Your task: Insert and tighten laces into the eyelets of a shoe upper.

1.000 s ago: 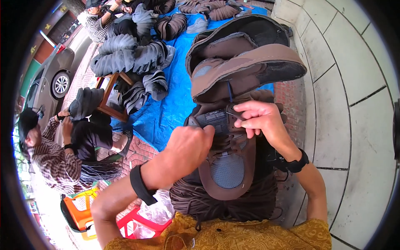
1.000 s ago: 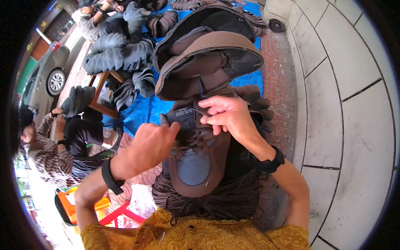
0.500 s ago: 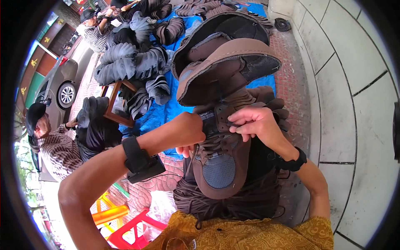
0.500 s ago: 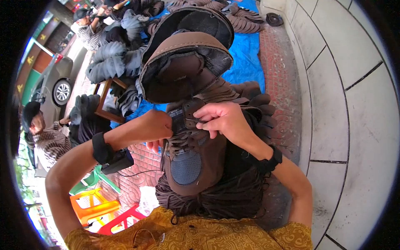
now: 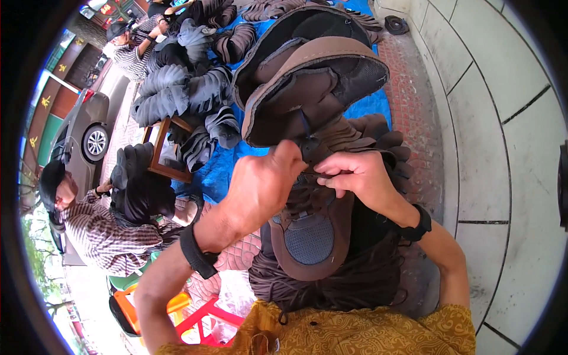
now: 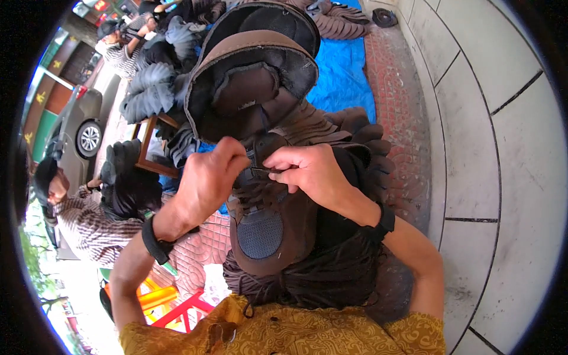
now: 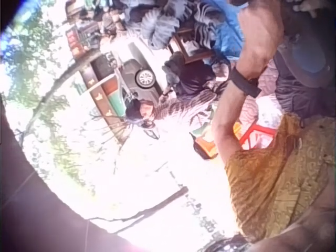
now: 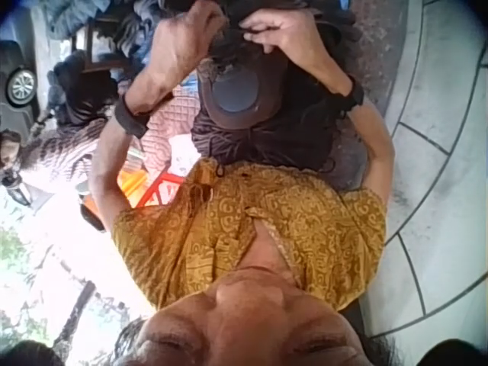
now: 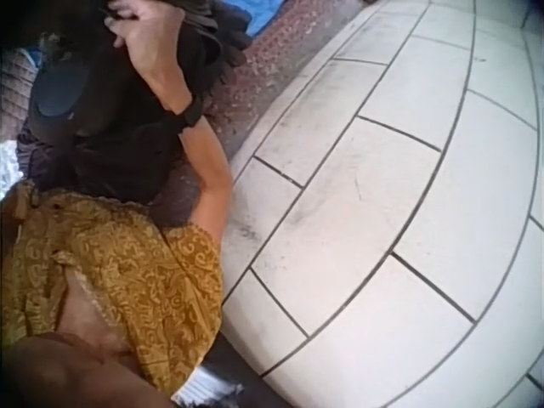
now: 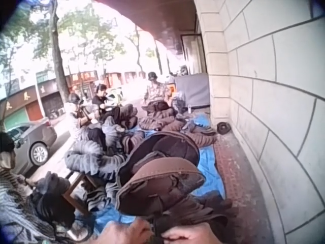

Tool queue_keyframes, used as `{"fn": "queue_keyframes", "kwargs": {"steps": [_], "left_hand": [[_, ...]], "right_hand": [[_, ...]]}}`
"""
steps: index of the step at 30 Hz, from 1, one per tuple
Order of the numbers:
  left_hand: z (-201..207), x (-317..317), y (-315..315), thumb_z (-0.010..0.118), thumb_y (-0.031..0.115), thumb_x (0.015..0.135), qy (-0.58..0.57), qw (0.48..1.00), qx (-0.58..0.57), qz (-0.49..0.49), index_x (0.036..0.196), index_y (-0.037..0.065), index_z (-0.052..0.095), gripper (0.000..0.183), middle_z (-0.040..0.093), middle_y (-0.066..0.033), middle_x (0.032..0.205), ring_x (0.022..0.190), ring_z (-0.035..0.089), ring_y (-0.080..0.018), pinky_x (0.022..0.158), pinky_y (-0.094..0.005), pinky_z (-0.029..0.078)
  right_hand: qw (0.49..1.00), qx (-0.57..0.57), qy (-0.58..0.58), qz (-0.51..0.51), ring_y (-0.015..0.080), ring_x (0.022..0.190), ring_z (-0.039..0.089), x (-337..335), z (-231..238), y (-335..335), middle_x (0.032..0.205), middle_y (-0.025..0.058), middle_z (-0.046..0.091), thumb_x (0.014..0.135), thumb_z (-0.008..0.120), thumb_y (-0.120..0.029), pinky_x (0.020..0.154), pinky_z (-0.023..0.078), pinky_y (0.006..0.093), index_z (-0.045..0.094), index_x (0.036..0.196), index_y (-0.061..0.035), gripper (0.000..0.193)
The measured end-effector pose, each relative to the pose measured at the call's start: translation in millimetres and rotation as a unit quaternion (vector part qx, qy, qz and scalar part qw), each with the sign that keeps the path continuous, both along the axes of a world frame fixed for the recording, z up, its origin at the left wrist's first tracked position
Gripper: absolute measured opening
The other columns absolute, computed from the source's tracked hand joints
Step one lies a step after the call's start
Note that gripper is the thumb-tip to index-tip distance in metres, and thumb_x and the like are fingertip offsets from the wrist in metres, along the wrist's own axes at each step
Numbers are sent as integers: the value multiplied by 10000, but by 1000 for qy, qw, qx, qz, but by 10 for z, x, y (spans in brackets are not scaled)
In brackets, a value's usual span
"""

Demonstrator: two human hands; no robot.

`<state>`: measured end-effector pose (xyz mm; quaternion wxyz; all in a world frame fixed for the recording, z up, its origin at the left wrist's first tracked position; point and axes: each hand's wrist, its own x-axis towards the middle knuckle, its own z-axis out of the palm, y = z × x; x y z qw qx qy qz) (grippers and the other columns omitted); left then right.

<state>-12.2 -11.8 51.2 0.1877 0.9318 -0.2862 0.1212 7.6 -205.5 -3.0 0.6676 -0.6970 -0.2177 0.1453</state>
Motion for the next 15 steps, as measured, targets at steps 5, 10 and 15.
{"fn": "queue_keyframes", "kwargs": {"steps": [5,10,15], "left_hand": [[67,-55,-15,610,88,766,402,875,-216,159,853,-27,501,181,583,-143,649,505,570,-225,459,-296,440],[-58,-117,121,619,47,727,289,949,-122,27,918,-5,532,216,586,-139,670,585,591,-263,537,-325,460],[-35,-119,117,666,45,683,224,971,-58,-60,903,31,582,236,552,-114,731,642,576,-239,568,-321,454]], "right_hand": [[998,6,59,28,128,665,609,21,6,-35,868,149,641,731,595,59,511,455,212,598,966,73,235],[998,38,39,23,82,506,534,33,-59,10,809,118,660,727,612,24,479,424,209,618,951,32,225],[997,59,48,21,81,516,539,25,-73,-27,820,128,658,722,608,39,475,427,207,615,958,35,235]]}}
